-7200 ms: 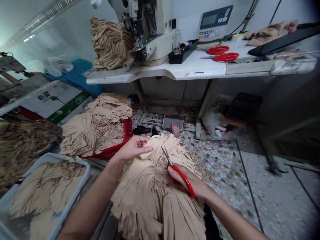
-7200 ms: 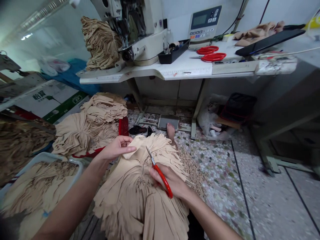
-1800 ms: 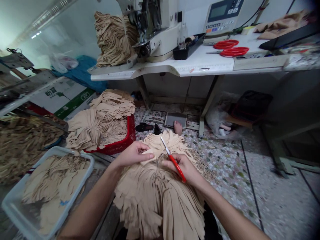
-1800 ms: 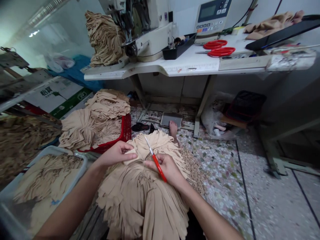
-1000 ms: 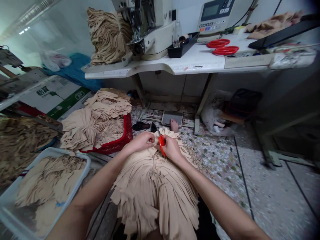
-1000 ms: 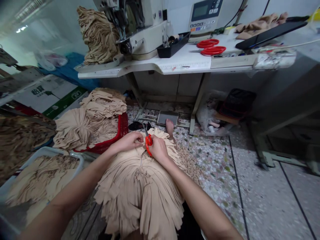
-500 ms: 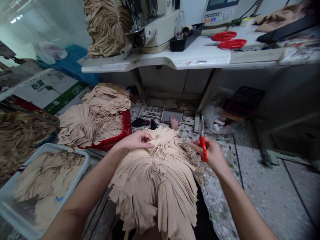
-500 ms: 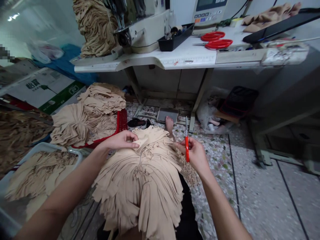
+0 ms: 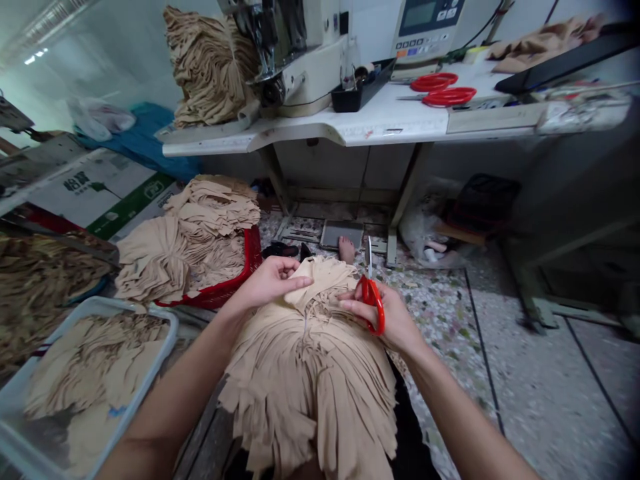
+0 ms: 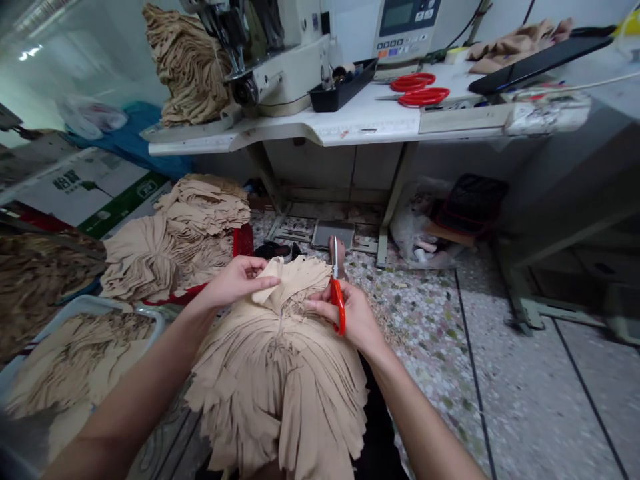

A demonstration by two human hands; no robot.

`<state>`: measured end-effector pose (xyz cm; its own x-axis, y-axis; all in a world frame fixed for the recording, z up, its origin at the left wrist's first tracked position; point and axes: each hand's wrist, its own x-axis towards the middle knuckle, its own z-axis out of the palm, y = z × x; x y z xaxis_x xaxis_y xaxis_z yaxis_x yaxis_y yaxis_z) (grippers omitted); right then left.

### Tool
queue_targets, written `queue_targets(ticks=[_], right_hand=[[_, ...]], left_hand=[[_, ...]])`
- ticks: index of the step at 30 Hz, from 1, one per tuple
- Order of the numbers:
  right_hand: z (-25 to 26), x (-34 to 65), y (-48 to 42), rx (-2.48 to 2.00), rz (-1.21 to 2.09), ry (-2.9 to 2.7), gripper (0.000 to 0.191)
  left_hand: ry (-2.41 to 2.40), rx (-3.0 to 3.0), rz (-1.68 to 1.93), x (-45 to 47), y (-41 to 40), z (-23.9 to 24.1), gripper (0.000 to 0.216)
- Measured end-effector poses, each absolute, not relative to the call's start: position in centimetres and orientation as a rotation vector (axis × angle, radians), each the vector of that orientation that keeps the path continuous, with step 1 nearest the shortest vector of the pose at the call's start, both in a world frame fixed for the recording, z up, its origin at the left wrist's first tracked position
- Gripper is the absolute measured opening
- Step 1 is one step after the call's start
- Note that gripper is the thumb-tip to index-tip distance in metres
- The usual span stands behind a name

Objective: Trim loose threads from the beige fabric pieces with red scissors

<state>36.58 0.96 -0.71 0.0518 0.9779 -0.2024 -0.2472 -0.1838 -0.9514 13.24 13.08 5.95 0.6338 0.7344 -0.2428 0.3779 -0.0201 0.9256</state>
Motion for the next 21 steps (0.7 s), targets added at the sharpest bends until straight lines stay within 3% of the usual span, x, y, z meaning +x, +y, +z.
queue_targets(ticks=[8, 15, 21], right_hand=[[0.7, 33.3, 2.9, -1.144, 1.237, -0.990, 0.046], [0.4, 33.6, 2.4, -1.123, 1.447, -0.896, 0.050], [-1.0, 34.7, -0.5, -1.300, 1.370, -1.235, 0.044]], left_hand=[[0.845, 1.498, 0.319, 13.7, 10.6, 4.5, 0.036], [0.850, 1.388, 0.300, 13.3, 10.6, 3.9, 0.037], [0.943, 1.297, 0.394, 13.0, 12.2, 4.5, 0.037]])
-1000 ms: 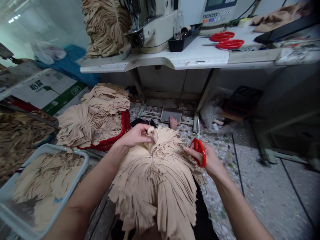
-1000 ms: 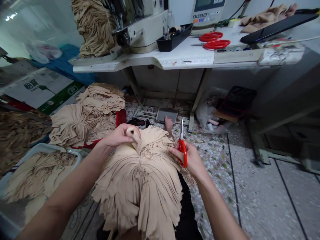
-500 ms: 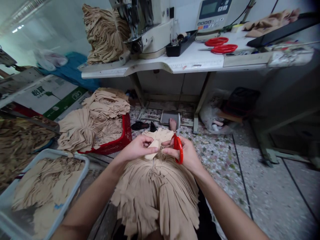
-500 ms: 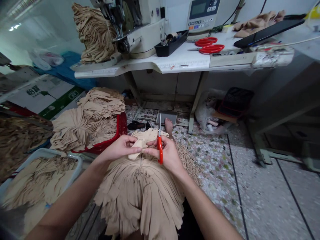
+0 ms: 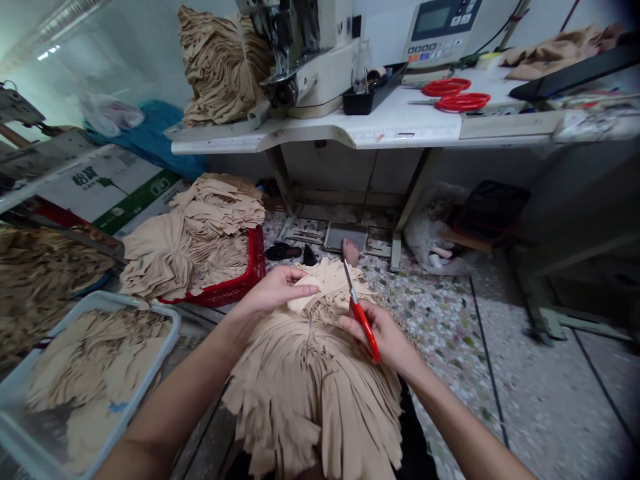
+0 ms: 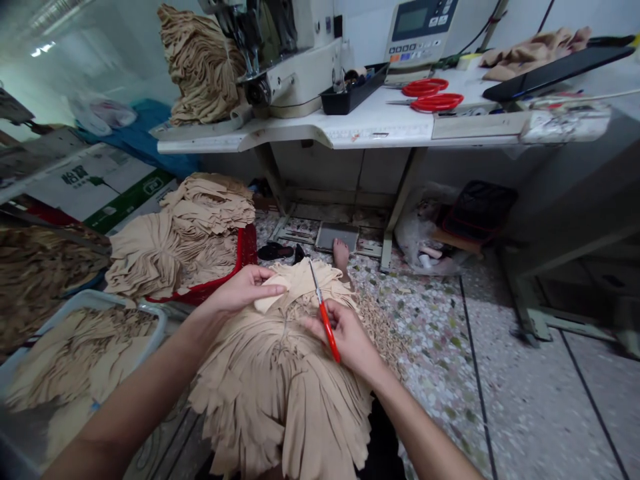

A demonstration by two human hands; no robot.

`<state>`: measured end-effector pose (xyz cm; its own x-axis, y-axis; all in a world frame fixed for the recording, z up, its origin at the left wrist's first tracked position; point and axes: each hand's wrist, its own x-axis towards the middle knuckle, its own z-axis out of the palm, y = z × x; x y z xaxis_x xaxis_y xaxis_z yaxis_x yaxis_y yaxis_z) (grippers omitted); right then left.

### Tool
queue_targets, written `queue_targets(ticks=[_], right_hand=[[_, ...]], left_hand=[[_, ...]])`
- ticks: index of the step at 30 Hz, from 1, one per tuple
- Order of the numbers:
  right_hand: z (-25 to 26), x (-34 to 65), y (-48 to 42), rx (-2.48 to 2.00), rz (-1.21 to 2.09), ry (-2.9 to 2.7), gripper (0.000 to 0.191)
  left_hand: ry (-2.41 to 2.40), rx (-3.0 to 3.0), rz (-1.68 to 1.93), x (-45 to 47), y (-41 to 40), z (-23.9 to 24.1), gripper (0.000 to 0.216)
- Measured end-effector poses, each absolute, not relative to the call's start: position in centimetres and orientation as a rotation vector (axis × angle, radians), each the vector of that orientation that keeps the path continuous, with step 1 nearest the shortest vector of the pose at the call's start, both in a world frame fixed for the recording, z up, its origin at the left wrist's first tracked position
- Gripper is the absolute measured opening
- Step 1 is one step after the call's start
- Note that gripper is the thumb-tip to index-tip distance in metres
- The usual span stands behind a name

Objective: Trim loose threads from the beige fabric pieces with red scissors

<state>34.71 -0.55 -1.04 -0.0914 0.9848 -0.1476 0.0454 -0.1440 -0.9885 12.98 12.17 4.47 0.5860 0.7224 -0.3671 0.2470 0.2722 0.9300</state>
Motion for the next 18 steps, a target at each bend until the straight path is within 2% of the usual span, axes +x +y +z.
queue_targets(ticks=[7, 15, 18], right_hand=[[-1.2, 34.8, -1.3, -1.351, 1.270, -1.615, 0.041], [-1.4, 34.2, 0.0, -1.366, 1.170, -1.696, 0.038], [-2.2, 33.9, 0.2, -1.391, 1.209, -1.631, 0.043]], left_hand=[[0.966, 1.220, 0.396, 13.8, 13.3, 4.8, 0.040], [0.930, 1.286, 0.281, 13.9, 13.0, 5.1, 0.038], [0.930, 1.268, 0.277, 13.8, 12.9, 5.1, 0.037]])
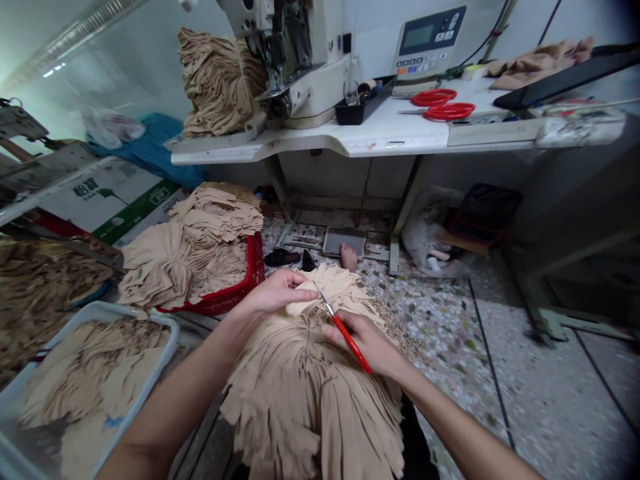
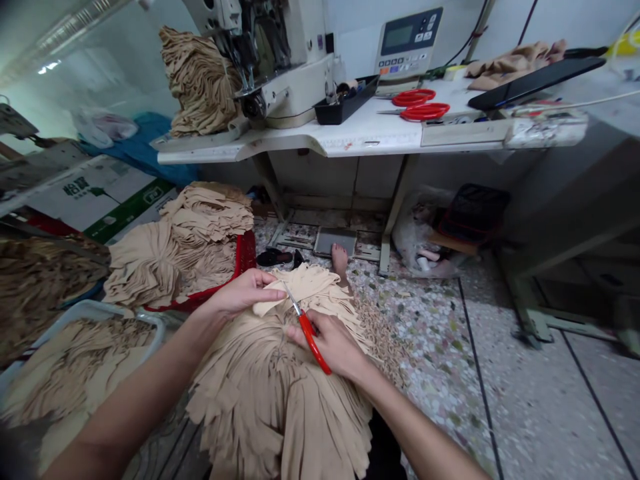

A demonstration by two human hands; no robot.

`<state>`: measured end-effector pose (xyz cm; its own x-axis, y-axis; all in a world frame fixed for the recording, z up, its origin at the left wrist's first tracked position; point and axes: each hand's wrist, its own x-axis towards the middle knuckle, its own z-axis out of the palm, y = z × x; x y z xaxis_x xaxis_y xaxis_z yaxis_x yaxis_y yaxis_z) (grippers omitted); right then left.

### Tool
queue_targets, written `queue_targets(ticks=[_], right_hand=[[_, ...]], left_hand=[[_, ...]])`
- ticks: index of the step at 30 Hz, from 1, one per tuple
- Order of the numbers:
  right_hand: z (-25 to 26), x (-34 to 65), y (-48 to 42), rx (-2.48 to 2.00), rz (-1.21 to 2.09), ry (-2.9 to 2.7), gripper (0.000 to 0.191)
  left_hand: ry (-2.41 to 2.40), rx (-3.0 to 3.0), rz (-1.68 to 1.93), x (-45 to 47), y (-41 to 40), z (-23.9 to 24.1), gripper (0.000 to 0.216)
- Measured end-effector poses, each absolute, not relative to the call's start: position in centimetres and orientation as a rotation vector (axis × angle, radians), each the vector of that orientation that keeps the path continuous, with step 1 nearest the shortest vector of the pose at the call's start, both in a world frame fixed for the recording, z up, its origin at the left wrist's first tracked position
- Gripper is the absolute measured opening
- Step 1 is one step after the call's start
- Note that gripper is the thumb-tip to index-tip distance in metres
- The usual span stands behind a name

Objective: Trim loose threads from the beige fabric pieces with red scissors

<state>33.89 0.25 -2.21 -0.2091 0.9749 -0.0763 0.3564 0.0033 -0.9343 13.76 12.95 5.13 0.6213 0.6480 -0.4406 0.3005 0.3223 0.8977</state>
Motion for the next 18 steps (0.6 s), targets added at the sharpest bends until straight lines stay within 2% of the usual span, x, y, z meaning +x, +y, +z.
queue_targets(ticks=[5, 18], right_hand=[[-4.3, 33.5, -0.1, -1.415, 1.337, -1.450, 0.054], [-2.2, 33.3, -0.7, -1.278, 1.315, -1.602, 0.041]], left_hand=[[0.906, 1.259, 0.279, 13.4, 12.8, 4.6, 0.034], [0.832, 1.212, 0.118, 13.9, 12.5, 4.7, 0.034]])
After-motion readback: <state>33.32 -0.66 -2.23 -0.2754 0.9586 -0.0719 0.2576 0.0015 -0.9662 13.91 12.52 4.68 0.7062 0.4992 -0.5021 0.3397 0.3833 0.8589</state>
